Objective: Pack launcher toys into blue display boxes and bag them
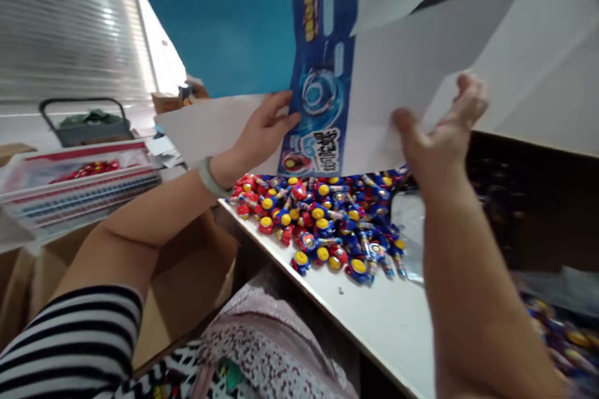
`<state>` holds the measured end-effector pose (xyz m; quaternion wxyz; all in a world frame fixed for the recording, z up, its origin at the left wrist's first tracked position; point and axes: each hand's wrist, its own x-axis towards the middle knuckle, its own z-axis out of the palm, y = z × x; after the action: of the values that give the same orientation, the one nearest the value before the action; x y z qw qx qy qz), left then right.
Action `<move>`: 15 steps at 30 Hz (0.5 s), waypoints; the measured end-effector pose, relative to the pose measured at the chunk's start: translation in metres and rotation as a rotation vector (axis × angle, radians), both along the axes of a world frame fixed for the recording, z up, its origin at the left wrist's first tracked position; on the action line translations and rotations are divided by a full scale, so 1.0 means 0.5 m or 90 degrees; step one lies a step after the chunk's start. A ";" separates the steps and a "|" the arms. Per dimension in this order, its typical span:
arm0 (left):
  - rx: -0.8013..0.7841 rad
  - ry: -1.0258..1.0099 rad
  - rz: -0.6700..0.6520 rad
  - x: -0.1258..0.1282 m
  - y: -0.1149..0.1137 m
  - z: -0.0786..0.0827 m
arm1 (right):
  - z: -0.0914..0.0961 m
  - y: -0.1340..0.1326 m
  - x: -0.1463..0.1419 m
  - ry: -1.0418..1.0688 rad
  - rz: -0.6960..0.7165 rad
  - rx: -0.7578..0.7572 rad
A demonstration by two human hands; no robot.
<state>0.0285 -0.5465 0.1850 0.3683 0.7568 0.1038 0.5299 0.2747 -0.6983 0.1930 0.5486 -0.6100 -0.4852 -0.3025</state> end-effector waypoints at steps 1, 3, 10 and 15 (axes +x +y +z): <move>0.014 -0.014 -0.002 -0.002 -0.005 -0.003 | -0.003 -0.015 -0.025 -0.043 -0.050 0.029; 0.040 -0.030 -0.016 0.006 -0.014 -0.014 | -0.023 -0.036 -0.065 -0.041 -0.071 0.077; 0.131 0.156 -0.070 0.002 -0.055 0.004 | -0.127 -0.072 -0.052 0.405 0.268 0.040; 0.196 0.194 -0.153 -0.115 -0.138 0.124 | -0.096 -0.162 -0.023 0.242 0.064 0.162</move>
<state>-0.0292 -0.6158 0.2470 0.2894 0.8820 -0.0147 0.3717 0.2634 -0.7791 0.1448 0.7167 -0.5572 -0.3609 -0.2134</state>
